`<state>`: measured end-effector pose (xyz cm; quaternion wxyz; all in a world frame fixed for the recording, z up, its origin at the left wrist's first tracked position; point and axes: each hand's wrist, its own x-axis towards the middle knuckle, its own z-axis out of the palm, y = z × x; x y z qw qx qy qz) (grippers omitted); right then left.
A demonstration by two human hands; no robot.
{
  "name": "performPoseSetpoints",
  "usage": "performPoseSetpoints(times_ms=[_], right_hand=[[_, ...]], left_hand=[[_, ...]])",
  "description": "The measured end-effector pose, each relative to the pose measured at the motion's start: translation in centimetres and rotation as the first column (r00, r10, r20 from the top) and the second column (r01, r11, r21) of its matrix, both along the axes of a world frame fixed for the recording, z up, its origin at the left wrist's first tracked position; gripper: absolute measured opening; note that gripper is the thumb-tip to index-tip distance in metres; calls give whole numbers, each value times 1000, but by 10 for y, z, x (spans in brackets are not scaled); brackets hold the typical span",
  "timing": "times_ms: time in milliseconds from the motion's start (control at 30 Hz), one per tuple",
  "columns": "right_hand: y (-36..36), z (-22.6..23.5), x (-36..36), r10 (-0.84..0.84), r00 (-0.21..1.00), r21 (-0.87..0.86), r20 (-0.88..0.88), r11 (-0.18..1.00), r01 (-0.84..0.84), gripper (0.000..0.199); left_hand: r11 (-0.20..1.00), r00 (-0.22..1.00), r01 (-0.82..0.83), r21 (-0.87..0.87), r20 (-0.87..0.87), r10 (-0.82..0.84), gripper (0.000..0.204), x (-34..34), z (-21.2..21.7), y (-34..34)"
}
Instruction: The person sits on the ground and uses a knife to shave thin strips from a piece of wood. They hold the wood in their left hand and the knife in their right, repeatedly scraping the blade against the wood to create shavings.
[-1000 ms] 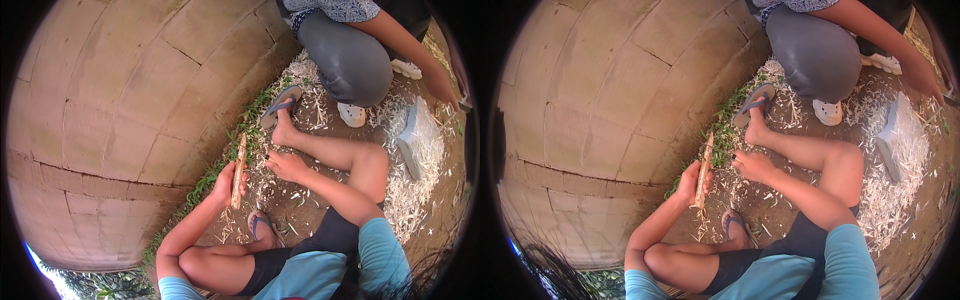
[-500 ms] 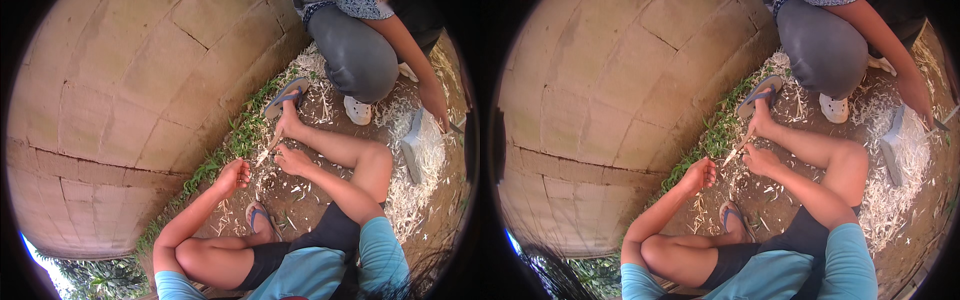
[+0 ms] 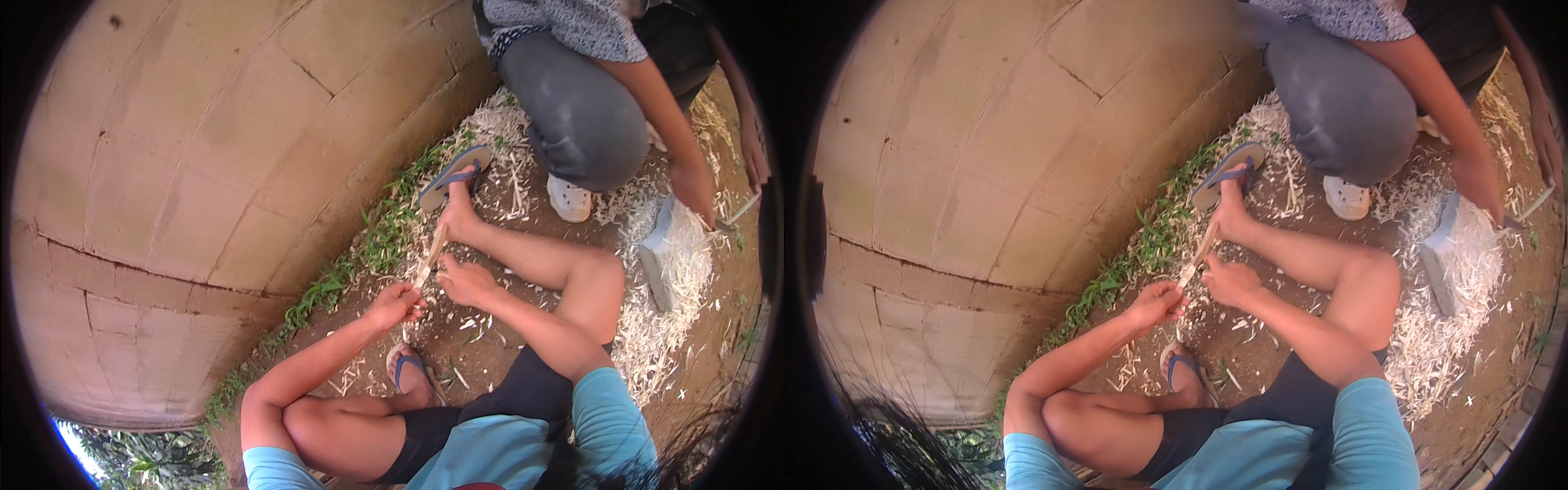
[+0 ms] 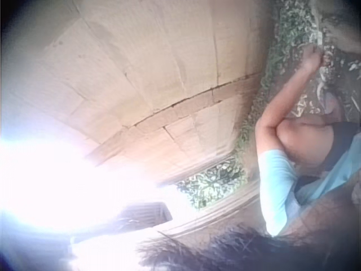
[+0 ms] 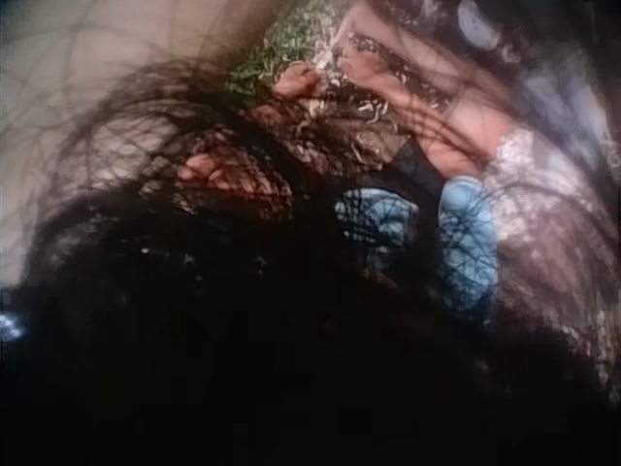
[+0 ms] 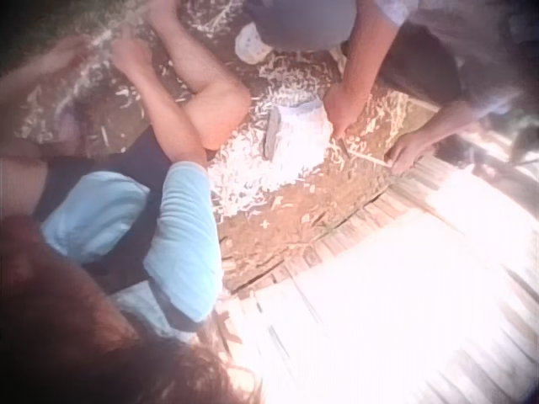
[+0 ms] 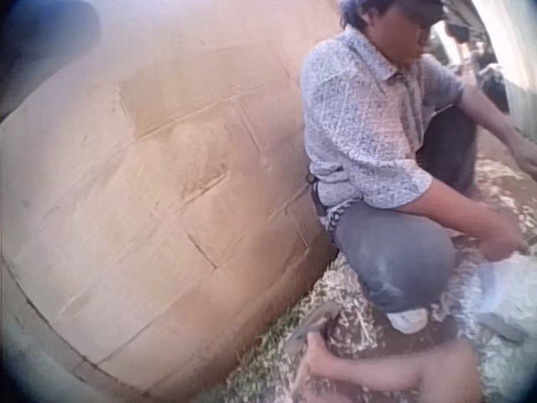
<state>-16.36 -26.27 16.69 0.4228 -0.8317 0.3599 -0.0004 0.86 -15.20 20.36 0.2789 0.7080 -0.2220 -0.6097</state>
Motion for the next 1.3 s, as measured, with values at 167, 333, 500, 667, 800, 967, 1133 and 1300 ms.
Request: performPoseSetpoints(times_ms=[167, 333, 500, 667, 800, 967, 1133, 1300], right_hand=[[-12, -55, 7, -58, 998, 179, 37, 982, 51, 49], [2, -16, 8, -355, 907, 879, 227, 475, -34, 64], [12, 6, -4, -356, 816, 763, 455, 628, -152, 51], [12, -12, -5, -160, 752, 278, 640, 960, -32, 51], [12, 13, -13, -34, 907, -122, 419, 988, 93, 51], [13, 17, -23, 62, 933, -220, 354, 975, 19, 45], [14, 16, -20, 200, 920, -241, 337, 963, -121, 47], [9, 12, -22, 299, 923, -173, 241, 949, -262, 56]], left_hand=[[982, 971, -129, -141, -218, 97, 10, 4, 5, 0], [967, 987, -120, -224, -133, 92, 15, -2, 35, 19], [956, 981, 182, -230, -20, -192, 19, -7, -2, 31], [745, 722, 601, -290, 596, -350, 37, -22, -4, 32], [446, 376, 826, -346, 926, 23, 46, -41, 57, 31], [290, -134, 957, 16, 910, 392, 46, -41, 104, 14], [492, -368, 845, 211, 896, 249, 53, -20, 123, 6], [420, -289, 854, 307, 951, -109, 55, -8, 123, 9]])
